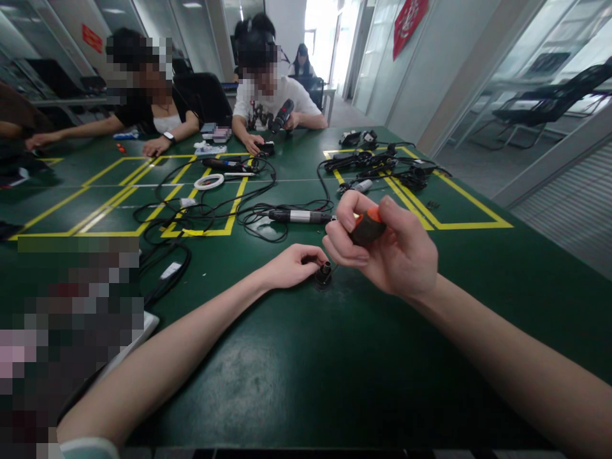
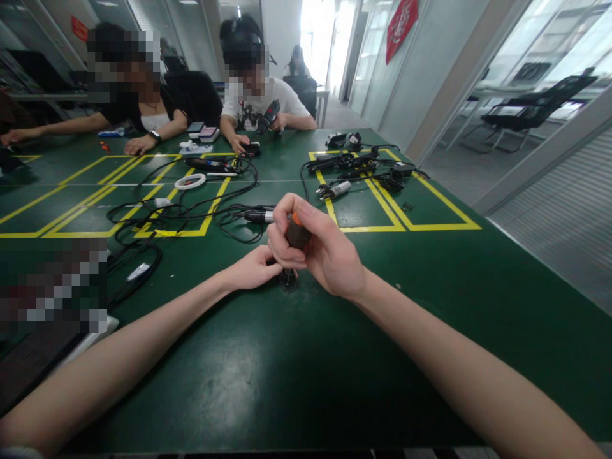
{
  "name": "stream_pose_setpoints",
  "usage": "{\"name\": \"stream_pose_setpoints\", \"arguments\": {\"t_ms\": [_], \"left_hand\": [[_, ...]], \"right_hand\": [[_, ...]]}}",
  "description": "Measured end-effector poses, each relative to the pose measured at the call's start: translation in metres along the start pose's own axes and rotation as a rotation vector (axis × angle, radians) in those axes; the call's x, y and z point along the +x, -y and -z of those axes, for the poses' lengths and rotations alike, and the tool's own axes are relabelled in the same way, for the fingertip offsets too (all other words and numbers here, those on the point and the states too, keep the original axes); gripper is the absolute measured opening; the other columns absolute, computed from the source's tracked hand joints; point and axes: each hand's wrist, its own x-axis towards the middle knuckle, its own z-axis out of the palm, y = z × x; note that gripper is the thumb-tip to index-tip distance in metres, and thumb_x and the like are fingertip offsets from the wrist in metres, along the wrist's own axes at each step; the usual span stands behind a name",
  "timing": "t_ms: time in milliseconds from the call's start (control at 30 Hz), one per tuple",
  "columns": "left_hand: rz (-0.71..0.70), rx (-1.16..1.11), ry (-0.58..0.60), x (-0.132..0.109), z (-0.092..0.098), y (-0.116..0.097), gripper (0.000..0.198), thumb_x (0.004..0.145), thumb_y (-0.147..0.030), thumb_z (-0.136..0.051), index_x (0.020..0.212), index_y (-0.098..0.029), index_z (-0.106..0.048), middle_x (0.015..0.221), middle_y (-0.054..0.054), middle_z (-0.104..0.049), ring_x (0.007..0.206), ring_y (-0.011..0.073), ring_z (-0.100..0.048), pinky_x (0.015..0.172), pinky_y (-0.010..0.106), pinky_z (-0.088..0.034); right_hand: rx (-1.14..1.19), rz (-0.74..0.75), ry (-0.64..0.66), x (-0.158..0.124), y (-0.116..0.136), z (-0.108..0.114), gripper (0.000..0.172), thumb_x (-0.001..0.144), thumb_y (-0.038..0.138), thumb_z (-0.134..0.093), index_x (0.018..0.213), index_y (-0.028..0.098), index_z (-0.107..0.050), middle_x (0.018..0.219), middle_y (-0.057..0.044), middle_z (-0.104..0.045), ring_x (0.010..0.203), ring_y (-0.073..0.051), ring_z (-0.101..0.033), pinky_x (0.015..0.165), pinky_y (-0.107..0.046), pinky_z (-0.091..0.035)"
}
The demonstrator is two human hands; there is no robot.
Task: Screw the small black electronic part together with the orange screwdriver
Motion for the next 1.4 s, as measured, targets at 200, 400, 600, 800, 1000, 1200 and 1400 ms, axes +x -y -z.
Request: {"name": "stream_pose_setpoints", "arguments": {"t_ms": [200,400,600,800,1000,1200,1400], "left_hand": [[-0.005,-0.036,-0.006,0.001,-0.001,0.003,0.013,0.081,-0.017,-0.06,0.086,-0.014,-0.072,0.085,0.002,-0.075,0.083,0.0148,-0.065,0.088,0.027,-0.052],[0.021,-0.172,0.045,0.004,0.006,0.008,0.021,0.073,-0.014,-0.061,0.091,-0.013,-0.07,0.092,0.004,-0.075,0.089,0.0158,-0.068,0.09,0.03,-0.054],[0.036,-0.204,0.235,0.0,0.022,-0.001,0.043,0.061,-0.012,-0.07,0.104,-0.014,-0.072,0.102,0.004,-0.075,0.094,0.0164,-0.067,0.096,0.032,-0.051],[0.044,-0.076,0.269,0.0,0.021,-0.012,0.047,0.06,-0.029,-0.091,0.1,-0.015,-0.07,0.1,0.004,-0.071,0.096,0.0174,-0.063,0.096,0.033,-0.049],[0.023,-0.045,0.216,-0.001,0.016,-0.009,0.043,0.063,-0.03,-0.089,0.099,-0.014,-0.07,0.097,0.003,-0.071,0.093,0.0169,-0.063,0.093,0.032,-0.049],[0.003,-0.022,0.195,-0.002,0.017,-0.006,0.042,0.064,-0.03,-0.089,0.099,-0.015,-0.072,0.096,0.003,-0.072,0.093,0.0173,-0.064,0.092,0.031,-0.05],[0.028,-0.04,0.2,-0.002,0.016,-0.01,0.044,0.063,-0.028,-0.089,0.101,-0.014,-0.071,0.098,0.003,-0.071,0.093,0.017,-0.063,0.093,0.032,-0.05]], "right_hand": [[-0.039,0.007,-0.011,0.001,0.001,-0.005,0.051,0.096,0.069,-0.057,0.073,0.023,-0.052,0.053,0.006,-0.04,0.045,-0.012,-0.033,0.047,-0.029,-0.032],[-0.076,-0.004,-0.039,0.002,0.0,-0.007,0.061,0.094,0.077,-0.052,0.069,0.022,-0.057,0.054,0.004,-0.041,0.048,-0.013,-0.038,0.047,-0.028,-0.035],[-0.068,-0.031,-0.041,0.003,0.0,-0.006,0.063,0.093,0.08,-0.048,0.069,0.022,-0.054,0.053,0.005,-0.038,0.046,-0.012,-0.034,0.045,-0.027,-0.034],[-0.022,-0.047,-0.049,0.003,0.001,-0.007,0.059,0.095,0.077,-0.049,0.074,0.022,-0.053,0.051,0.007,-0.034,0.044,-0.01,-0.027,0.044,-0.026,-0.027],[-0.014,-0.051,-0.046,0.003,0.002,-0.007,0.058,0.094,0.078,-0.049,0.074,0.023,-0.052,0.052,0.007,-0.034,0.044,-0.011,-0.027,0.043,-0.026,-0.027],[-0.007,-0.037,-0.03,0.002,0.0,-0.005,0.058,0.091,0.079,-0.054,0.077,0.022,-0.053,0.052,0.008,-0.036,0.044,-0.01,-0.026,0.043,-0.026,-0.026],[-0.006,-0.022,-0.011,0.001,-0.003,-0.003,0.052,0.093,0.073,-0.058,0.08,0.023,-0.051,0.054,0.008,-0.038,0.045,-0.01,-0.027,0.044,-0.025,-0.027]]}}
